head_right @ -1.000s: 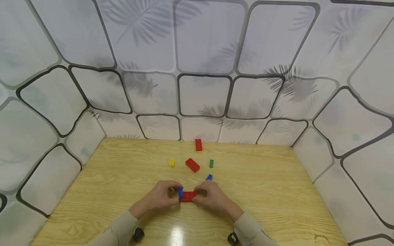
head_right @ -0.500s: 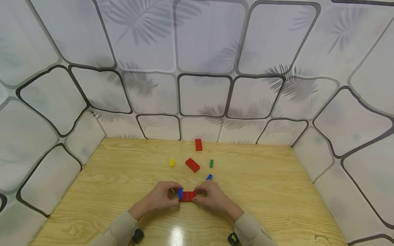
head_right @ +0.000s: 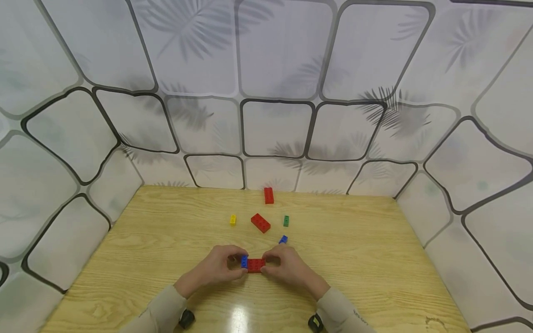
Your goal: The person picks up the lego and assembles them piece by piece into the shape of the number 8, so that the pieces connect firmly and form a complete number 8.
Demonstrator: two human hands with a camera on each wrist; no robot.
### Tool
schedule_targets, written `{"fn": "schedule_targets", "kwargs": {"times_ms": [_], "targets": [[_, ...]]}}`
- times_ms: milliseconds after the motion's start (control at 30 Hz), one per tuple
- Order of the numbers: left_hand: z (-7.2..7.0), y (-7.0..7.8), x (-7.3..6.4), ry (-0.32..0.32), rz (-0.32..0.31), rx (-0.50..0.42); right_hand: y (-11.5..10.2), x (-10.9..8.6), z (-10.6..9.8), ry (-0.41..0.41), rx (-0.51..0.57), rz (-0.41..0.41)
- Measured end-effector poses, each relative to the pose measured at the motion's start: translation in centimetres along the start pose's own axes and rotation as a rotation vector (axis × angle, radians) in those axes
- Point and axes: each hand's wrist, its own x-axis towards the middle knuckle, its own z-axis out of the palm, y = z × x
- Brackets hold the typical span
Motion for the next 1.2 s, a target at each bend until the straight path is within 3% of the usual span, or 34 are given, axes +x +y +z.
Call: {"fn": "schedule_targets", "kwargs": {"times_ms": [267, 1200], "targets": [[0.13, -0.27, -0.09, -0.006, 0.007, -0.032, 0.12, -0.08, 0.11, 0.007, 0.003, 0.004], [-0.21, 0.10, 0.33, -0.061, -0.096, -0.013, 0.03, 0.04, 0.19, 0.012, -0.009, 0.015]]}}
